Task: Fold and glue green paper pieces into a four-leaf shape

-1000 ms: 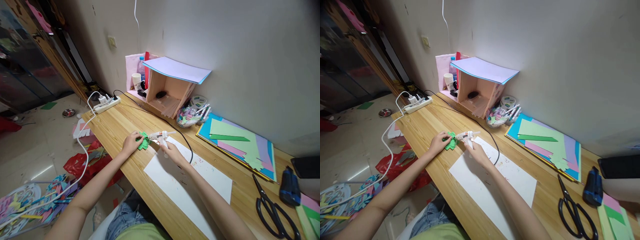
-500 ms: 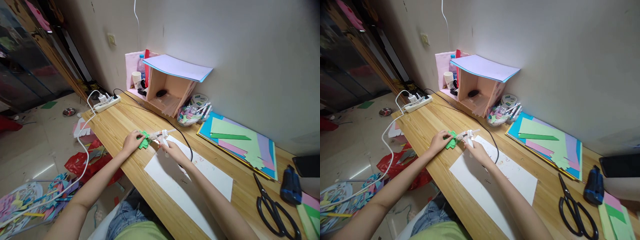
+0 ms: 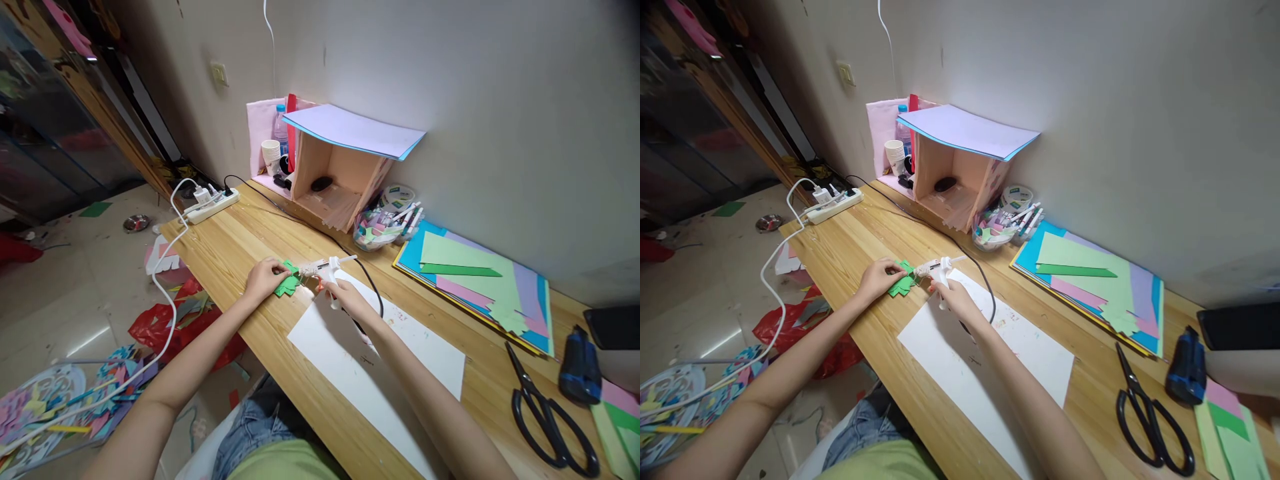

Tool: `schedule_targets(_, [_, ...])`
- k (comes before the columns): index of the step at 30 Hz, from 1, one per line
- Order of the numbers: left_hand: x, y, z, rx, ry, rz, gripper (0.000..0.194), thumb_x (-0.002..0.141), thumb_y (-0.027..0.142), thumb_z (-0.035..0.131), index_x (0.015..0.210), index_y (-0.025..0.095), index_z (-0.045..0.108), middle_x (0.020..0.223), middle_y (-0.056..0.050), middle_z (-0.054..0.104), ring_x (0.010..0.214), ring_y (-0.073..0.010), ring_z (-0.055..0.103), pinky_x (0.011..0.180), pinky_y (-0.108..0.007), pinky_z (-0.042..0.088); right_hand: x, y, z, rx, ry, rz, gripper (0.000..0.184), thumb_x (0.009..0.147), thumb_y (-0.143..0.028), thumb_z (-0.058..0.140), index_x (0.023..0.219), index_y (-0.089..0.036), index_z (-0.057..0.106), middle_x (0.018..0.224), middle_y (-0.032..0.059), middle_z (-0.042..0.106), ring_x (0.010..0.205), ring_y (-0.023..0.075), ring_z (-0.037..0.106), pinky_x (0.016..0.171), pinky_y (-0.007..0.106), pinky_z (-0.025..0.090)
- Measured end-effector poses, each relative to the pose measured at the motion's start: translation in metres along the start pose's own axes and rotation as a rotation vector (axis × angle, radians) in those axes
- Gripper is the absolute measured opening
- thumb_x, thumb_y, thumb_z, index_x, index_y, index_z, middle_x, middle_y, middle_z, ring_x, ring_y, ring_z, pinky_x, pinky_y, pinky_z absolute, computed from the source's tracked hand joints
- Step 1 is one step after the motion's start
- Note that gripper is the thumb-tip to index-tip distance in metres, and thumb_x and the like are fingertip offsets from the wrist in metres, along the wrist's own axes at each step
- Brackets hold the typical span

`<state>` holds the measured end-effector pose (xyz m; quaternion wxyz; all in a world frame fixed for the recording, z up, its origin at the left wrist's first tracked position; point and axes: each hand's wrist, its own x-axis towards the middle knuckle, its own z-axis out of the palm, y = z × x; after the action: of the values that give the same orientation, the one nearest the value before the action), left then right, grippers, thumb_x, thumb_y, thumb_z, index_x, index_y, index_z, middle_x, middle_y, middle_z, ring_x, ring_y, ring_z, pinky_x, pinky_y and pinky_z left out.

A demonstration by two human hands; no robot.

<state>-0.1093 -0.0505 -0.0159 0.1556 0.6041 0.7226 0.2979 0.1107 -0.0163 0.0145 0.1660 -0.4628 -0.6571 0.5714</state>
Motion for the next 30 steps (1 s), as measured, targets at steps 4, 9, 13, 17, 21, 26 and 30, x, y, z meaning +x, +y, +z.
schedule_targets(4, [0.001, 0.003, -0.002, 0.005, -0.011, -0.021, 0.021, 0.068, 0.042, 0.061, 0.07, 0.022, 0.069, 0.073, -0.002, 0.063, 0.066, -0.014, 0.055, 0.056, -0.024, 0.039, 0.003, 0.004, -0.003, 0.033, -0.006, -0.012, 0.041, 0.078, -0.046, 0.038, 0.081, -0.014, 0.065, 0.06, 0.0006, 0.051, 0.06, 0.0144, 0.047, 0.055, 0.024, 0.034])
schedule_targets(9, [0.004, 0.006, -0.003, 0.025, -0.028, -0.055, 0.019, 0.066, 0.041, 0.063, 0.069, 0.023, 0.069, 0.072, -0.001, 0.064, 0.065, -0.0142, 0.056, 0.054, -0.024, 0.039, 0.002, 0.005, -0.006, 0.075, 0.038, -0.035, 0.043, 0.079, -0.047, 0.038, 0.082, -0.015, 0.066, 0.061, 0.0006, 0.052, 0.063, 0.0154, 0.047, 0.057, 0.026, 0.033])
schedule_targets(13, [0.007, 0.005, -0.003, 0.025, -0.056, -0.086, 0.02, 0.064, 0.04, 0.064, 0.069, 0.022, 0.069, 0.072, -0.001, 0.065, 0.065, -0.0146, 0.056, 0.053, -0.023, 0.038, 0.0, 0.002, -0.009, 0.106, 0.117, -0.056, 0.043, 0.079, -0.048, 0.037, 0.082, -0.016, 0.066, 0.065, 0.001, 0.053, 0.068, 0.0162, 0.048, 0.061, 0.026, 0.033])
schedule_targets(17, [0.009, 0.002, -0.003, 0.0, -0.095, -0.077, 0.02, 0.064, 0.039, 0.063, 0.071, 0.021, 0.07, 0.072, -0.001, 0.066, 0.064, -0.014, 0.057, 0.053, -0.023, 0.04, 0.001, 0.001, -0.014, 0.16, 0.155, -0.087, 0.042, 0.08, -0.045, 0.037, 0.081, -0.014, 0.065, 0.063, 0.0005, 0.052, 0.067, 0.0156, 0.047, 0.066, 0.027, 0.033])
schedule_targets(21, [0.01, -0.001, -0.003, -0.016, -0.113, -0.08, 0.021, 0.063, 0.037, 0.064, 0.073, 0.02, 0.07, 0.073, -0.002, 0.067, 0.065, -0.0142, 0.058, 0.054, -0.023, 0.041, 0.002, 0.002, -0.017, 0.177, 0.169, -0.086, 0.043, 0.08, -0.046, 0.036, 0.083, -0.014, 0.065, 0.063, 0.0001, 0.051, 0.068, 0.0158, 0.047, 0.066, 0.027, 0.033])
schedule_targets(26, [0.01, 0.002, -0.005, -0.007, -0.12, -0.096, 0.02, 0.064, 0.038, 0.062, 0.071, 0.02, 0.07, 0.073, -0.002, 0.068, 0.066, -0.0152, 0.059, 0.054, -0.023, 0.041, 0.002, -0.001, -0.014, 0.157, 0.203, -0.085, 0.043, 0.077, -0.047, 0.038, 0.08, -0.014, 0.065, 0.062, 0.0005, 0.052, 0.067, 0.0159, 0.047, 0.064, 0.027, 0.034])
schedule_targets(30, [0.011, 0.007, -0.007, 0.031, -0.113, -0.14, 0.021, 0.064, 0.04, 0.062, 0.067, 0.021, 0.07, 0.07, -0.002, 0.068, 0.065, -0.0166, 0.059, 0.052, -0.024, 0.039, 0.009, -0.007, -0.008, 0.18, 0.234, -0.082, 0.042, 0.075, -0.048, 0.041, 0.078, -0.013, 0.064, 0.058, 0.0, 0.049, 0.06, 0.0147, 0.046, 0.059, 0.026, 0.035])
